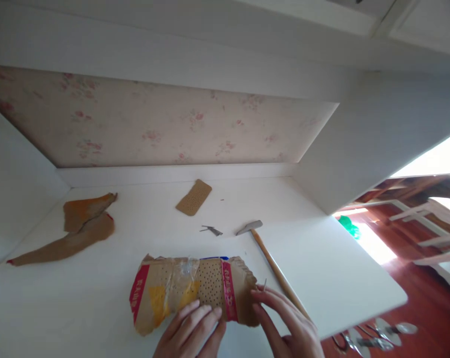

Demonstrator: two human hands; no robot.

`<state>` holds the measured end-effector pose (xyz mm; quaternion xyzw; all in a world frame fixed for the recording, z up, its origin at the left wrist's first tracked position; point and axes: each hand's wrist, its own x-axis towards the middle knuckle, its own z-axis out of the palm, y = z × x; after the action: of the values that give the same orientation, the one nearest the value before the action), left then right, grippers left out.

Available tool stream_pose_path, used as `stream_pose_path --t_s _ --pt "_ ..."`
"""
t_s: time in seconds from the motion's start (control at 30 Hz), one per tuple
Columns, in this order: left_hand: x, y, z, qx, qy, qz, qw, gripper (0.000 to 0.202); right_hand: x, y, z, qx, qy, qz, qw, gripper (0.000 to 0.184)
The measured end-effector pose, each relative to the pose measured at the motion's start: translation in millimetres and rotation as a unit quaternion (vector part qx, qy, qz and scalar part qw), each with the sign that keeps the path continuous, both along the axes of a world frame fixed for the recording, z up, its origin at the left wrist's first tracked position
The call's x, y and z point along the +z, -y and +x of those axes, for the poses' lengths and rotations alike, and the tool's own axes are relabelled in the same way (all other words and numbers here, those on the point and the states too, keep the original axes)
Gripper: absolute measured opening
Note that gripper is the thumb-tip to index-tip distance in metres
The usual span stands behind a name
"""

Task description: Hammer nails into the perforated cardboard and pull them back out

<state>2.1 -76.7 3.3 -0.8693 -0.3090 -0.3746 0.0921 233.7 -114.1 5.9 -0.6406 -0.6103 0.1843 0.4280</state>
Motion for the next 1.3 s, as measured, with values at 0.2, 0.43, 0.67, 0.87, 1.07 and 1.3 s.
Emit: stream_pose_path --t_s 0.2,0.43,0.67,0.87,1.07,1.3 --pt "-16.0 2.3 9.3 0.020 -0.022 -0.061 0.998 0.037 -15.4 -9.8 4.7 0.110 0.186 0.071 0.974 0.025" --pt "-24.0 4.9 11.6 0.038 -0.017 -0.095 0.995 0.035 -17.1 -13.7 5.8 0.119 0.199 0.075 0.970 0.027" --pt "-23.4 1.6 19.5 0.065 -0.021 -0.094 0.993 0.035 -14.5 -14.9 8.6 0.139 0.183 0.089 0.969 0.034" --pt "-19.5 0.8 22.8 0.064 0.000 -0.104 0.993 0.035 -2.1 -13.6 -1.6 0.011 0.058 0.000 0.998 0.023" --pt "-14.3 4.4 11.1 0.056 0.019 -0.097 0.994 0.043 5.4 -12.0 -13.9 -0.076 -0.170 -0.097 0.978 0.020" --pt "-27.8 3.3 4.7 0.074 0.002 -0.133 0.988 0.037 -17.0 -17.0 -16.6 -0.044 -0.138 -0.104 0.984 0.023"
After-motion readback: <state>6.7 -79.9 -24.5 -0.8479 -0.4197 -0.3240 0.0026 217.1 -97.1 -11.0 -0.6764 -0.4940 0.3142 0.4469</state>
